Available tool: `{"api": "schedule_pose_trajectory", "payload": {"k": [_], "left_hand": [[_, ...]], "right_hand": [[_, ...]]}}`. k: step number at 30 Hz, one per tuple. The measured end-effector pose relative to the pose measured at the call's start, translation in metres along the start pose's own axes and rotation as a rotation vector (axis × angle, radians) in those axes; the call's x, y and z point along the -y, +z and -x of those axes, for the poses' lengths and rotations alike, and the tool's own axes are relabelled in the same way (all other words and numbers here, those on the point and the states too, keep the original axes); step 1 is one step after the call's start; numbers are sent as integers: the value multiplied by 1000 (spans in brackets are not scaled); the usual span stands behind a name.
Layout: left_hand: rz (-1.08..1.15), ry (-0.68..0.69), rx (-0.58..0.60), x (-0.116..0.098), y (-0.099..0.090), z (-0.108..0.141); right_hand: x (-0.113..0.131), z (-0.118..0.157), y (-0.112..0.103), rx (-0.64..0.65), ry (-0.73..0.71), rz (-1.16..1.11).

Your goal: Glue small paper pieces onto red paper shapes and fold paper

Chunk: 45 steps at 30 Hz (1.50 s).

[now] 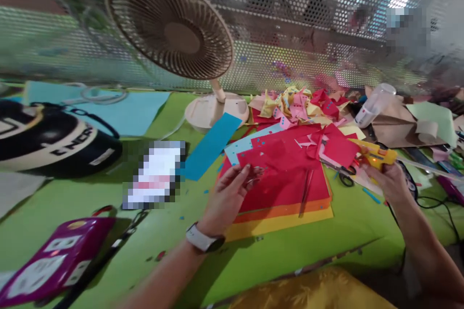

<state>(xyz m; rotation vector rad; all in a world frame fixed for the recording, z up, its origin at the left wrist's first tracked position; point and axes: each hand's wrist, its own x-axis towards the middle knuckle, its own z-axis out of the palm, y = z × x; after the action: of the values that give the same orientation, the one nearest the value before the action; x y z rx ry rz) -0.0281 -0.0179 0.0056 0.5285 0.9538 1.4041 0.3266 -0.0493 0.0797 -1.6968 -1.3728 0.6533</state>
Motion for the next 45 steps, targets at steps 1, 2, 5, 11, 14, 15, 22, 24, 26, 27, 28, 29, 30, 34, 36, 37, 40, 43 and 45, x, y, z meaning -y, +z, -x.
{"api": "schedule_pose_trajectory", "payload": {"k": [1, 2, 5, 11, 14, 15, 22, 24, 26, 27, 28, 29, 30, 34, 36, 37, 40, 43, 45], "left_hand": [[70, -49, -31, -4, 1, 0], [112, -110, -33, -9, 4, 0], [204, -244, 42, -22, 18, 8], [264, -480, 340, -7, 50, 23], [310, -508, 351, 7, 64, 20], [312, -481, 312, 9, 68, 17], [208, -315, 62, 0, 93, 0], [217, -270, 6, -6, 96, -7], [225, -239, -25, -10, 101, -17], [209, -242, -6, -12, 105, -23], [199, -243, -3, -12, 111, -30], [200, -245, 1, -10, 118, -37], [199, -251, 23, -7, 128, -44], [215, -273, 131, 23, 182, -67], [226, -269, 152, 43, 209, -73], [209, -275, 146, 51, 220, -74], [133, -297, 96, 68, 234, -72], [133, -311, 205, 66, 223, -63], [121, -267, 261, 59, 208, -57]], "right_hand": [[6, -2, 5, 52, 39, -123], [11, -4, 10, 95, 72, -231], [17, -4, 24, 157, 120, -468], [9, 4, 37, 231, 79, -581], [10, 8, 37, 274, 39, -556], [11, 9, 37, 290, 26, -544], [8, 13, 31, 268, 5, -439], [1, 9, 20, 162, 25, -378], [-9, 4, 6, -10, 60, -331], [-13, 0, -1, -101, 75, -326], [-18, -3, -8, -181, 83, -334], [-22, -6, -13, -241, 82, -347], [-26, -9, -17, -281, 73, -362], [-33, -13, -19, -274, 32, -407], [-33, -12, -16, -255, 45, -422], [-33, -11, -15, -254, 56, -427], [-32, -9, -15, -266, 68, -445], [-34, -8, -17, -285, 70, -462], [-36, -8, -17, -285, 69, -455]]}}
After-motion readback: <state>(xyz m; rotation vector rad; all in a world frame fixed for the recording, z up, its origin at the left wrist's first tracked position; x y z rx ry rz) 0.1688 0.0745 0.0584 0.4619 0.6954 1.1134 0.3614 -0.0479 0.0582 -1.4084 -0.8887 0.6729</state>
